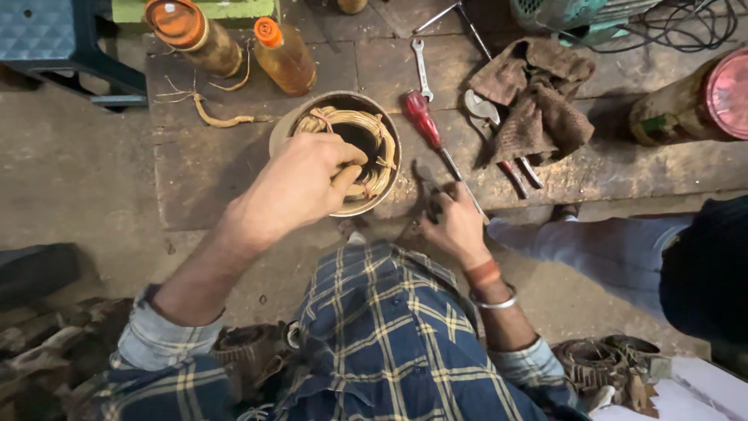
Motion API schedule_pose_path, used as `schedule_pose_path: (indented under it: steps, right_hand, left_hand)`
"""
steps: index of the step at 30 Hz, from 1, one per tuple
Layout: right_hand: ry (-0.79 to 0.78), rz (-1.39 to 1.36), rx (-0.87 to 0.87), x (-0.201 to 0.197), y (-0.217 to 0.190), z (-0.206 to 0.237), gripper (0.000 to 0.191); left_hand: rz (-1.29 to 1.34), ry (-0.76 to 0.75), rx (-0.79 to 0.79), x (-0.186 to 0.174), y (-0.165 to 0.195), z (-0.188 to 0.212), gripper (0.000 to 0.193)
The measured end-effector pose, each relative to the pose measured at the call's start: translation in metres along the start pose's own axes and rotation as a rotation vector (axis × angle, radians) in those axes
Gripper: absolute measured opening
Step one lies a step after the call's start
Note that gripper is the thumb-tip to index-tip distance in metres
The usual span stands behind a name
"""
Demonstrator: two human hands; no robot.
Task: The person uses pliers and a screwdriver to manipulate and adjust copper windings inside a cylindrical metal component on a workbench. They repeatedly pull, cut, and reposition the wires while occasionally using a cloth to wipe the component.
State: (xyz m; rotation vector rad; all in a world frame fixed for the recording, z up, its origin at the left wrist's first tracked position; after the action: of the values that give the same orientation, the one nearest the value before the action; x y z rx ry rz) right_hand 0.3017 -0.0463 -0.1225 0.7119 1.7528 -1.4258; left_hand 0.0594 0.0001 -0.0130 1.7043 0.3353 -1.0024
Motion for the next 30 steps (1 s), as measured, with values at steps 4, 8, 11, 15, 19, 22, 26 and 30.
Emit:
schedule_pose_path:
  steps: [4, 8, 11, 15, 19, 22, 26, 30]
  right_hand:
    - [0.256, -0.226, -0.137, -0.009, -0.025, -0.002, 0.034]
    - [0.177, -0.299, -0.319, -0.03, -0.051, 0.004, 0.042]
    - [0.09, -0.107, -0.482, -0.036, -0.063, 0.005, 0.059]
    - [0.13, -0.087, -0.55, -0.031, -0.069, 0.007, 0.06]
    - [0.189, -0.059, -0.488, -0.017, -0.072, 0.014, 0.055]
    - [0.204, -0.194, -0.321, -0.011, -0.073, 0.016, 0.043]
    - [0.145, -0.298, -0.33, -0.018, -0.079, 0.012, 0.04]
    - [0.129, -0.294, -0.241, -0.032, -0.088, 0.007, 0.024]
  left_hand:
    - [0.046, 0.083, -0.037, 0.007, -0.002, 0.002, 0.019]
    - [-0.054, 0.033, -0.114, 0.012, -0.004, 0.0, 0.015]
    - [-0.121, -0.071, -0.171, 0.016, -0.005, -0.006, 0.015]
    - [-0.117, -0.078, -0.098, 0.016, -0.006, -0.007, 0.014]
    - [-0.099, -0.153, 0.008, 0.012, -0.007, -0.003, 0.013]
    - [-0.079, -0.157, 0.047, 0.008, -0.006, 0.0, 0.011]
    - [0.022, -0.054, 0.064, 0.006, -0.003, 0.001, 0.016]
    - [-0.008, -0.034, 0.041, 0.008, -0.001, 0.001, 0.014]
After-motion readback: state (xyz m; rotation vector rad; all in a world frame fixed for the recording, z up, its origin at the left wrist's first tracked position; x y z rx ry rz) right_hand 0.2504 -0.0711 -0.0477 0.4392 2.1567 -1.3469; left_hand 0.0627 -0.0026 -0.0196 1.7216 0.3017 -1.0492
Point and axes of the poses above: each hand's wrist, its own z-axis away from the middle knuckle, its own x-axis out of the palm, y = z × x, the point moved 1 cm from there along -z, towards the middle knuckle, and after that the axes turned 3 degrees about -x, right-handed, at the moved point
